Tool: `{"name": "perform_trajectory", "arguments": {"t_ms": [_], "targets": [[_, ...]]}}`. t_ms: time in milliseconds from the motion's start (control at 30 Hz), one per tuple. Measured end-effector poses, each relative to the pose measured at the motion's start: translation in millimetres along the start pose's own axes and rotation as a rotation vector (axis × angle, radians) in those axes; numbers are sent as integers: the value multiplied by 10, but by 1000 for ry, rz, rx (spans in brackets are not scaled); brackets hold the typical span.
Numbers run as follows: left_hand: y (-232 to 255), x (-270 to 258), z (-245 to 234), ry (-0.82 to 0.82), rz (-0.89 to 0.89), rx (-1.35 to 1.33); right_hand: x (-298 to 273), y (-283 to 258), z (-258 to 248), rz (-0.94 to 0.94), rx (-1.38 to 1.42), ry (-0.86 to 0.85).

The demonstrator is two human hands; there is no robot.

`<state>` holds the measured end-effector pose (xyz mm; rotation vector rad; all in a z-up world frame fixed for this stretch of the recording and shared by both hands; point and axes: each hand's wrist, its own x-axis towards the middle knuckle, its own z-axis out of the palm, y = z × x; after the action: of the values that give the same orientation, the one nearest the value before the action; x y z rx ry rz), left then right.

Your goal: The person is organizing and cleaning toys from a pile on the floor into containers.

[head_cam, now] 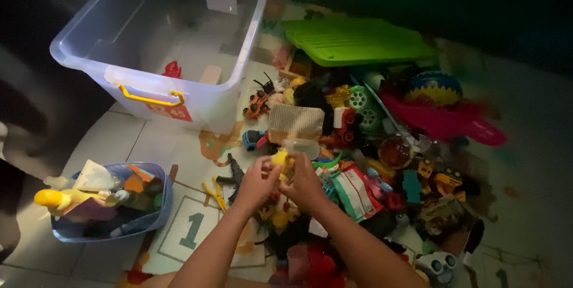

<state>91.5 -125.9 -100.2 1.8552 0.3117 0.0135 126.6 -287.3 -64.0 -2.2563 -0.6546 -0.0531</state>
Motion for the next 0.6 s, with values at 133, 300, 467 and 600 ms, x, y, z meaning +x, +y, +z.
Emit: {"name": "perform_trajectory", "arguments": {"t_ms": [133, 300, 467, 600], "targets": [[392, 81, -151, 66, -37, -30, 260, -334, -183, -50, 25, 22], [865, 390, -568, 300, 435, -67, 795, -684, -339, -141, 223, 107], [1884, 257, -1292, 503, 634, 14, 1359, -1572, -571, -415, 284, 288], [2086, 384, -1720, 732, 765, 215, 1667, -1904, -474, -482, 290, 237]]}}
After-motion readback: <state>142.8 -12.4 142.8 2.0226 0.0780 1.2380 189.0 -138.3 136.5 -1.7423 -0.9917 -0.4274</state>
